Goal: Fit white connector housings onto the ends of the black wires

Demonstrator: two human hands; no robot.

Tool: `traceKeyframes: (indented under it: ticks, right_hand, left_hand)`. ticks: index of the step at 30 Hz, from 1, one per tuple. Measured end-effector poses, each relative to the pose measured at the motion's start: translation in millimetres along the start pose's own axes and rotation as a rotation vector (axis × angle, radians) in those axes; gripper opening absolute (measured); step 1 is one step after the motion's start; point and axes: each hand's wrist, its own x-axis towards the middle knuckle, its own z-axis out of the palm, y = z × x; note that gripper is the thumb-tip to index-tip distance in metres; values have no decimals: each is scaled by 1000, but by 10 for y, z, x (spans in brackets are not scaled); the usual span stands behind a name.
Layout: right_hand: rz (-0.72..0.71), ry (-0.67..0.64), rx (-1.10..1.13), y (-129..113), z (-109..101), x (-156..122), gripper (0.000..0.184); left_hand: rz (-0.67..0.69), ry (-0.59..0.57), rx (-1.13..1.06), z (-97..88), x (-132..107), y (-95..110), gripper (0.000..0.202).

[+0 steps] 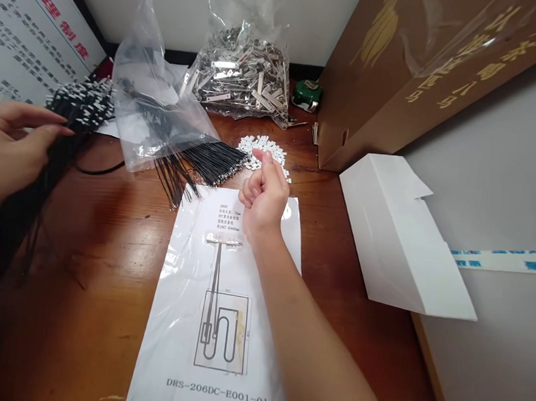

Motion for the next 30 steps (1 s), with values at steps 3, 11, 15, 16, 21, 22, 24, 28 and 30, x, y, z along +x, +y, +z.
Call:
traceKeyframes:
  ticks: [3, 11, 15, 16, 21, 22, 24, 28, 30]
  right_hand:
    - [11, -13, -2, 6, 5, 4, 27]
    - [13, -61, -118, 18, -11, 9, 27]
    - [9, -83, -142, 1, -5, 8, 34]
    - [8, -81, -144, -3, 0, 8, 37]
    - [-9, -80, -154, 17, 6, 22, 40]
    - [-10, -85, -163, 28, 2, 26, 38]
    - [-11, -85, -182, 49, -4, 29, 35]
    - [-15, -76, -217, 79, -5, 18, 35]
    - [-21, -84, -243, 88, -5, 15, 32]
  left_hand:
    - [-107, -172, 425, -160, 90, -288, 35]
    - [-333, -431, 74, -296, -354, -262, 38]
    - [-356, -768, -18, -382, -540, -455, 61]
    - [-341, -740, 56, -404, -552, -525, 61]
    - [-309, -656, 369, -438, -496, -696, 47]
    - [-310, -642, 400, -430, -483, -674, 45]
    - [-298, -636, 411, -410, -464, -594, 42]
    - [-315, -634, 435, -366, -448, -417, 35]
    - [-307, -628, 440, -326, -449, -338, 31]
